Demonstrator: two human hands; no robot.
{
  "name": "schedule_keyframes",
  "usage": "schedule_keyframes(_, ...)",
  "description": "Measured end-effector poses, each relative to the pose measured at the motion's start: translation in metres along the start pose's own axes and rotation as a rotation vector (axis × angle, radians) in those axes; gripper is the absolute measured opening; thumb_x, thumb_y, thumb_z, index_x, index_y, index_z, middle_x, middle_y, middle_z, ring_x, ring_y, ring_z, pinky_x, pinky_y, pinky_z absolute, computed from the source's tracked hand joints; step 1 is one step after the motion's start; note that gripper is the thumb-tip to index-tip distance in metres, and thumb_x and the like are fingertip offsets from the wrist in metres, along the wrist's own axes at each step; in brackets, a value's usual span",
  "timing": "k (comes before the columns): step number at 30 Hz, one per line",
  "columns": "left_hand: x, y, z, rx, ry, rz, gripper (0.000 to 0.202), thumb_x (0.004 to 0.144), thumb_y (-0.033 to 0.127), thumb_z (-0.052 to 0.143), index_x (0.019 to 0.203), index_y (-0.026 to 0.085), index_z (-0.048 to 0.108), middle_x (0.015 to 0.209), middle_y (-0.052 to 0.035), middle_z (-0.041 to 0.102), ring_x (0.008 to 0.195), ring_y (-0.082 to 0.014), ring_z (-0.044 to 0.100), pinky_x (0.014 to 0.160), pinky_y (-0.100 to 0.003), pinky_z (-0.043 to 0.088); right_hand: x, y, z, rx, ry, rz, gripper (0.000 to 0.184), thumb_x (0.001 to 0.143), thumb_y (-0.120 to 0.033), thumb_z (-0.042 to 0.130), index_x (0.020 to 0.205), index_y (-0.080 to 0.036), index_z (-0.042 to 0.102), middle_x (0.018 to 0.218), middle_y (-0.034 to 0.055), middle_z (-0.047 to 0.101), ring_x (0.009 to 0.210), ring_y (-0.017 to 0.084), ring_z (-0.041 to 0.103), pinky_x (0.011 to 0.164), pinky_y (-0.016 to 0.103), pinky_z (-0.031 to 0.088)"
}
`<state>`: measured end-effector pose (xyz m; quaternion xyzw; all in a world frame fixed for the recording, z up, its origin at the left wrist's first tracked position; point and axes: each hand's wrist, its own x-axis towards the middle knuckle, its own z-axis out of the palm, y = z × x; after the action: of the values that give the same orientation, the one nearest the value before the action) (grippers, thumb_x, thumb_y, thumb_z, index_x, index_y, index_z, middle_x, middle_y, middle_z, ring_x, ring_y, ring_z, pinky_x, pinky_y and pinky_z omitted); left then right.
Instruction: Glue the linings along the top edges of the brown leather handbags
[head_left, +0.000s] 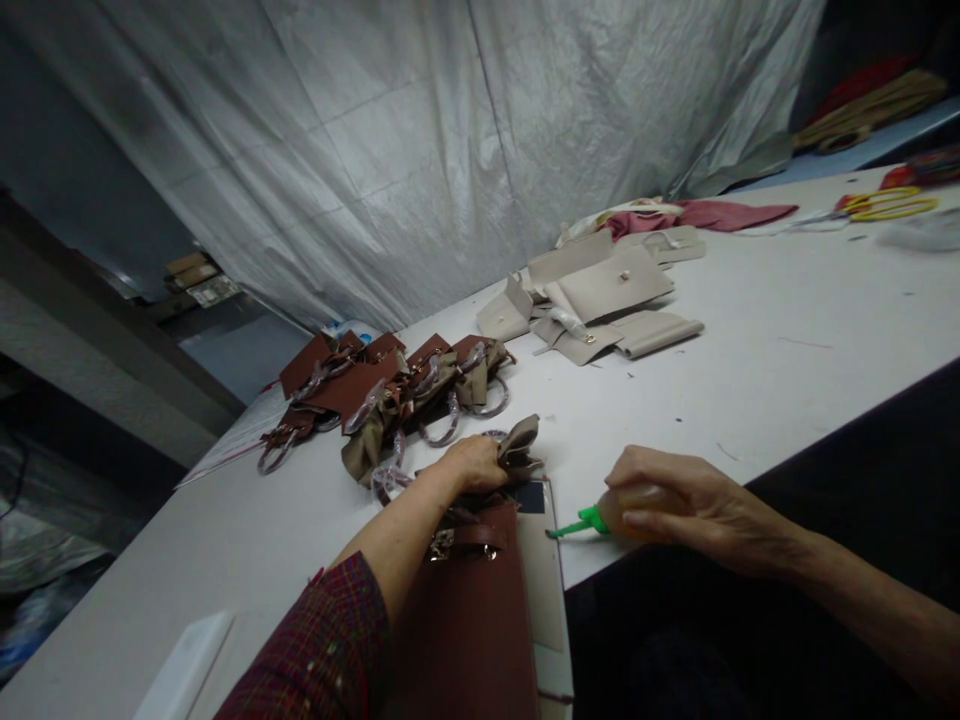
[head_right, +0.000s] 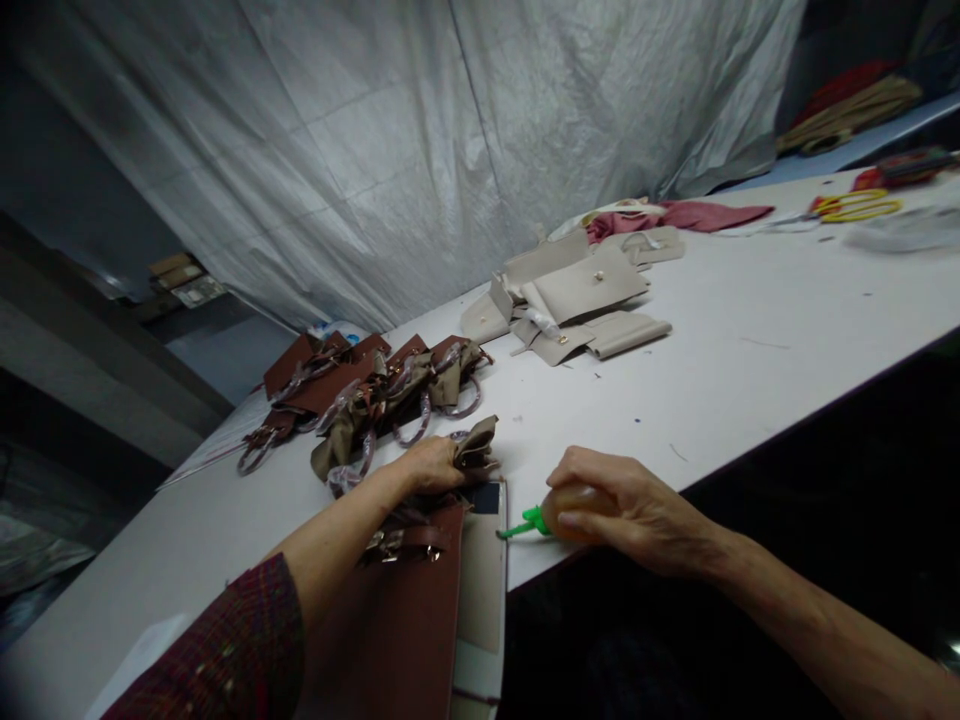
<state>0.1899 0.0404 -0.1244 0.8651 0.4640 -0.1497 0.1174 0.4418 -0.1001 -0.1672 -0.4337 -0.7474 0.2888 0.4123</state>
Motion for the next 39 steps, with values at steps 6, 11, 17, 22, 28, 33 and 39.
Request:
schedule_keyframes(6,0.002,-0.002,0.002,0.001,-0.014,0.0,0.083,0.068,0.091,0.038,0.099,0.022,0.073,0.095,-0.0104,0.073,0.086,-0.0264,0.069,0.071,-0.03,0.051,-0.006,-0.007,0.004,0.015,0.008,0.01,0.018,0.087,-0.036,0.064,0.094,-0.02,0.067,0.086,0.004,0.066,0.074,0.019,0.065,0.068,0.03,0.052)
schedule_keyframes(11,0.004,-0.004,0.004,0.028,-0.012,0.012,0.08,0.07,0.088,0.04,0.1,0.021,0.073,0.096,-0.011,0.074,0.088,-0.0276,0.069,0.072,-0.031,0.051,-0.017,-0.015,0.008,0.01,0.018,0.019,0.015,0.088,-0.034,0.063,0.095,-0.021,0.066,0.087,0.004,0.065,0.075,0.018,0.065,0.068,0.029,0.052)
schedule_keyframes(17,0.007,-0.005,0.006,0.018,-0.005,0.023,0.082,0.07,0.09,0.037,0.1,0.022,0.073,0.096,-0.0107,0.074,0.087,-0.0274,0.069,0.072,-0.032,0.051,-0.027,-0.01,0.012,0.025,-0.024,-0.008,0.015,0.089,-0.034,0.063,0.099,-0.023,0.064,0.09,0.0034,0.064,0.078,0.018,0.065,0.07,0.03,0.053)
schedule_keyframes(22,0.006,-0.005,0.006,0.037,-0.011,0.009,0.079,0.07,0.088,0.041,0.1,0.022,0.072,0.097,-0.0106,0.074,0.087,-0.0273,0.069,0.071,-0.031,0.051,-0.029,-0.012,0.014,0.02,-0.011,-0.017,0.012,0.09,-0.031,0.063,0.1,-0.023,0.063,0.09,0.0034,0.064,0.079,0.017,0.065,0.07,0.03,0.053)
schedule_keyframes(28,0.006,-0.005,0.006,0.023,-0.022,0.003,0.082,0.068,0.09,0.04,0.105,0.024,0.072,0.101,-0.0103,0.073,0.092,-0.0282,0.068,0.074,-0.032,0.051,-0.038,-0.023,0.017,0.063,-0.049,-0.024,0.011,0.088,-0.026,0.064,0.098,-0.022,0.063,0.085,0.0032,0.063,0.072,0.016,0.063,0.061,0.027,0.052)
schedule_keyframes(33,0.007,-0.007,0.008,-0.025,-0.02,0.028,0.081,0.068,0.089,0.043,0.108,0.025,0.072,0.1,-0.0095,0.073,0.093,-0.0282,0.068,0.075,-0.032,0.05,-0.049,-0.025,0.02,0.064,-0.151,-0.044,0.01,0.088,-0.022,0.063,0.098,-0.024,0.063,0.087,0.0037,0.064,0.074,0.018,0.064,0.064,0.03,0.054)
schedule_keyframes(39,0.005,-0.003,0.006,-0.03,-0.012,0.021,0.079,0.07,0.087,0.043,0.105,0.022,0.072,0.1,-0.0106,0.073,0.091,-0.0275,0.068,0.076,-0.032,0.05,-0.053,-0.029,0.025,0.05,-0.012,-0.041,0.013,0.088,-0.022,0.063,0.1,-0.025,0.062,0.088,0.0039,0.064,0.074,0.018,0.064,0.064,0.03,0.055)
